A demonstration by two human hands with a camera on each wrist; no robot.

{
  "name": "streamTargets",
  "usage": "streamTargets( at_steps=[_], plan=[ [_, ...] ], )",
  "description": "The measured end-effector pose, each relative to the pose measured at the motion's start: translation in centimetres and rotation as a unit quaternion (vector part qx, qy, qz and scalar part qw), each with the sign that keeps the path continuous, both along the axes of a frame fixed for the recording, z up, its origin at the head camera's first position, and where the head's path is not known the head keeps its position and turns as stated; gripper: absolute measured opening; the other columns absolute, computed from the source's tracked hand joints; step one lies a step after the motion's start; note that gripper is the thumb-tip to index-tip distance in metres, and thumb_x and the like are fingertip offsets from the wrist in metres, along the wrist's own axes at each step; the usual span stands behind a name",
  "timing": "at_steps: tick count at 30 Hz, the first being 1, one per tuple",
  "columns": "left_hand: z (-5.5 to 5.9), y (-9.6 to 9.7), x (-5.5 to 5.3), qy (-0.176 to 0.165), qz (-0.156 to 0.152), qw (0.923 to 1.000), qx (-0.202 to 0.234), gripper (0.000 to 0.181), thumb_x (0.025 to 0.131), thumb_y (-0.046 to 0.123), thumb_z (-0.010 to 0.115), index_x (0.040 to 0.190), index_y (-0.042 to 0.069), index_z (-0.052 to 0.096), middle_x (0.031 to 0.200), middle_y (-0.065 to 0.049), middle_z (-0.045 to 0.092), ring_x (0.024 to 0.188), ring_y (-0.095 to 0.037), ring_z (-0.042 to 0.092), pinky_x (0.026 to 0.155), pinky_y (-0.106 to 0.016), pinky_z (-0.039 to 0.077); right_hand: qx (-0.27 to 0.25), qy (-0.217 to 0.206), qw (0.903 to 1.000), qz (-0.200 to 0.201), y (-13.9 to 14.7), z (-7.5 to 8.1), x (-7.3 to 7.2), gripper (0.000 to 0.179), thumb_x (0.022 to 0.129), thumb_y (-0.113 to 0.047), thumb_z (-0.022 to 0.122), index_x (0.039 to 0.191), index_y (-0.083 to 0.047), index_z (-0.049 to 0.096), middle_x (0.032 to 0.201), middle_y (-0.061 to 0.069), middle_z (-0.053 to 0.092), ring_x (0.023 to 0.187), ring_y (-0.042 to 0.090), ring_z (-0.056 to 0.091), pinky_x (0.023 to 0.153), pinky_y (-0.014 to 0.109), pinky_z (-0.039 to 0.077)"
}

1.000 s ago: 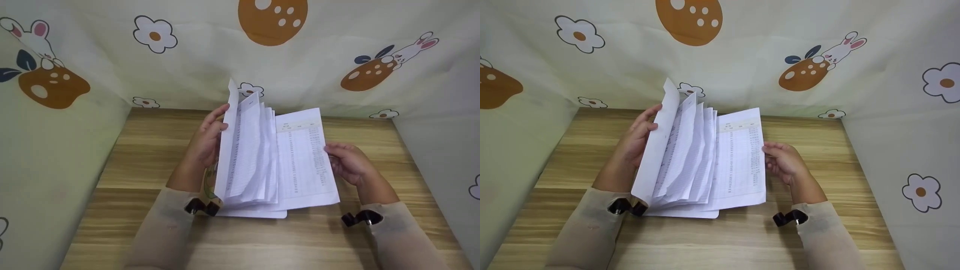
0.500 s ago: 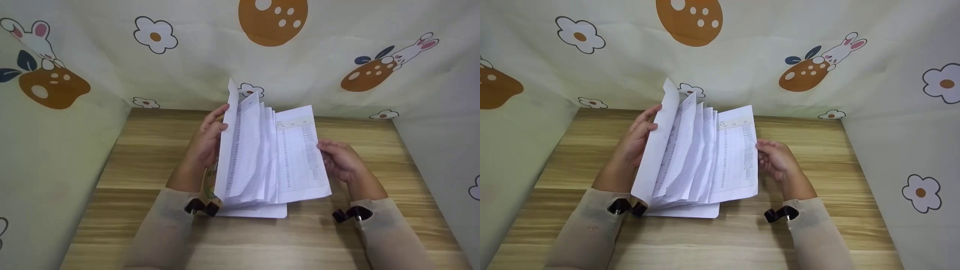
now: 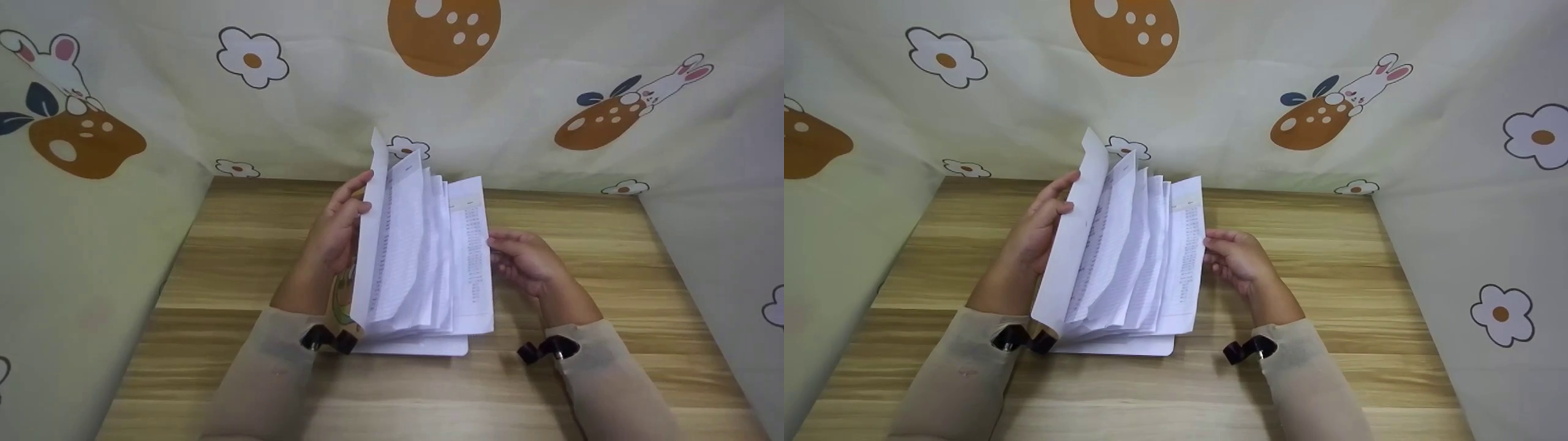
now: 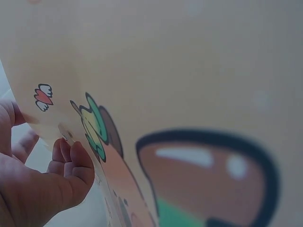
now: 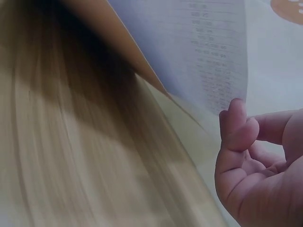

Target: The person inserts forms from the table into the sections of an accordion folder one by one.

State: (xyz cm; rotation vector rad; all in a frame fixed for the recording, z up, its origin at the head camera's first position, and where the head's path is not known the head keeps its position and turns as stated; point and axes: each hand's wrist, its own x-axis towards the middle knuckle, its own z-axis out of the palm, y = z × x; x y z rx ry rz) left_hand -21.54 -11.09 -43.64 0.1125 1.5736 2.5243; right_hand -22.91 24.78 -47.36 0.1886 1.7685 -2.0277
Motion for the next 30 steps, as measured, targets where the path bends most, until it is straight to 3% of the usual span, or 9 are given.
streamTargets(
  at_steps=[9, 17, 30],
  plan=[
    [0.1, 0.0, 0.0, -0.004, 0.004, 1.0000, 0.001, 0.056, 0.103, 0.011, 0.048, 0.154, 0.029, 0.055, 0.156, -0.029, 0.048, 0.118, -0.040, 0.066, 0.078, -0.033, 0.064, 0.029, 0.004, 0.9996, -0.005, -2.4, 0.0, -0.5, 0.020, 0.102, -0.008, 0.068, 0.121, -0.006, 0.073, 0.086, -0.001, 0.079, 0.068, 0.008, 0.070, 0.057, 0.017, 0.052],
    [0.0, 0.3, -0.1, -0.012, 0.011, 0.9997, 0.019, 0.056, 0.101, 0.009, 0.049, 0.154, 0.026, 0.057, 0.146, -0.030, 0.054, 0.107, -0.037, 0.069, 0.073, -0.032, 0.063, 0.055, 0.016, 0.9983, 0.001, -3.9, 0.0, -0.8, 0.035, 0.102, -0.008, 0.067, 0.137, -0.001, 0.064, 0.086, -0.003, 0.076, 0.067, 0.008, 0.068, 0.057, 0.018, 0.052],
    [0.0, 0.4, -0.1, -0.012, 0.005, 0.9998, 0.015, 0.058, 0.100, 0.009, 0.049, 0.155, 0.027, 0.055, 0.152, -0.033, 0.050, 0.113, -0.039, 0.067, 0.076, -0.033, 0.063, 0.065, 0.022, 0.9977, 0.000, -5.7, 0.1, -1.0, 0.038, 0.100, -0.006, 0.070, 0.137, 0.000, 0.065, 0.088, -0.002, 0.074, 0.069, 0.010, 0.071, 0.062, 0.021, 0.059]
  ],
)
